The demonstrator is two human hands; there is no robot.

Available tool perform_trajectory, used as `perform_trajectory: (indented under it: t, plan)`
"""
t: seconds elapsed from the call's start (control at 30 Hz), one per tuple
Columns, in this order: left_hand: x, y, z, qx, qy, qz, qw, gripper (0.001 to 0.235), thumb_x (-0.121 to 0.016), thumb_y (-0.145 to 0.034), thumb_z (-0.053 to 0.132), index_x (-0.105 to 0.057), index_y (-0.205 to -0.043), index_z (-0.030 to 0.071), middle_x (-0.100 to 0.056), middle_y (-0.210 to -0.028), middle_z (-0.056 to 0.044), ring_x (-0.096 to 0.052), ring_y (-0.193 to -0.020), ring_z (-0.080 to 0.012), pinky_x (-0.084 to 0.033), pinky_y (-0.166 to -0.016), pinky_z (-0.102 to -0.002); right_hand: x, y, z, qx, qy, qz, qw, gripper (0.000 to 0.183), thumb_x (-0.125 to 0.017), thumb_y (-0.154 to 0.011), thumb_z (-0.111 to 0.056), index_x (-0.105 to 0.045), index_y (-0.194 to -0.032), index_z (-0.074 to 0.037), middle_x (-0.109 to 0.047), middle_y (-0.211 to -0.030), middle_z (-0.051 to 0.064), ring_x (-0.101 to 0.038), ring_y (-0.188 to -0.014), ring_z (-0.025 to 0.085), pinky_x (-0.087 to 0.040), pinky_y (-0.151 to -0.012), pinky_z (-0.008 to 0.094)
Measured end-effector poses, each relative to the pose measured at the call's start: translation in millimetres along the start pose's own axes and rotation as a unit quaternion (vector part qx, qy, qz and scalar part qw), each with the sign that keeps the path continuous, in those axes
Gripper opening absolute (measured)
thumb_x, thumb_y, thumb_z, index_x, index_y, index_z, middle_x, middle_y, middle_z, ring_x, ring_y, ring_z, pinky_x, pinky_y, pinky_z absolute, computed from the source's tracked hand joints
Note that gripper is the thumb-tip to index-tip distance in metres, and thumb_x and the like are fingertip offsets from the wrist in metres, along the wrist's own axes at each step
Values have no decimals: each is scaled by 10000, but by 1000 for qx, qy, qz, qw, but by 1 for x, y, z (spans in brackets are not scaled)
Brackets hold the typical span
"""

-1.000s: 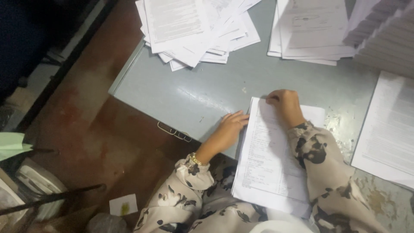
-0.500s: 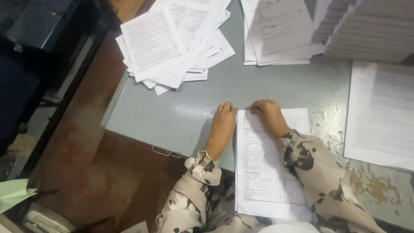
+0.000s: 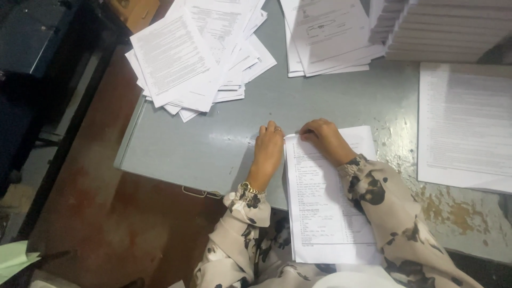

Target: Folding printed paper sheets and using a pressing block to crease them for book assembly.

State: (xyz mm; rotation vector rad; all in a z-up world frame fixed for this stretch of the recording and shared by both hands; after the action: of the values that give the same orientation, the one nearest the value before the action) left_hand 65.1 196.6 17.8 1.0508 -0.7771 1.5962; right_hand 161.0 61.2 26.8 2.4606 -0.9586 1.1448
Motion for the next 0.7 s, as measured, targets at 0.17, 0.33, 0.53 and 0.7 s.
perform_trajectory:
  t: [0.17,0.33,0.53,0.7]
  plan:
    - [23,8,13,21,81,-21,996,114,-602,-930,-32,-650,-1032,-51,-564,-1047,-170,-586,-1048,-346,-553,-809,-398,5,2,-4,-21,-44,4,999,108,-743,-884,-86,-766,-988,-99,-772,-967,78,-709,-998,249,-537,-928,333]
    - [-9,-6,-14,57,222,-33,973,232,-515,-959,-59,-630,-1160,-48,-631,-1012,-186,-665,-1003,-343,-577,-836,-405,2,5,-1,-15,-48,14,999,102,-751,-881,-94,-762,-981,-107,-775,-972,67,-706,-1020,258,-531,-946,342]
    - [6,-1,-13,84,258,10,963,168,-623,-898,21,-681,-1052,-15,-640,-1036,-164,-648,-1043,-328,-542,-902,-381,3,4,0,-32,-52,16,998,92,-758,-887,-109,-767,-976,-130,-778,-972,46,-703,-1022,230,-527,-947,324]
    - [-13,-8,-12,13,87,36,995,160,-743,-848,11,-715,-1002,-19,-617,-1007,-136,-636,-1042,-306,-544,-915,-343,8,5,-1,-59,-74,11,995,92,-769,-890,-155,-778,-982,-152,-775,-974,46,-707,-1003,218,-529,-937,316]
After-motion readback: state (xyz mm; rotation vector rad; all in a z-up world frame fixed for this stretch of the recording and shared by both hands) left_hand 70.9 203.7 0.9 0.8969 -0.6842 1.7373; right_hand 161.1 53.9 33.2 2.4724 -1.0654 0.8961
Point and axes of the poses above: each hand's wrist, its own y-axis away from the middle knuckle, its own x-axis out of the back of the hand, z = x × y, the point moved 4 cm from there along -y, towards the middle knuckle
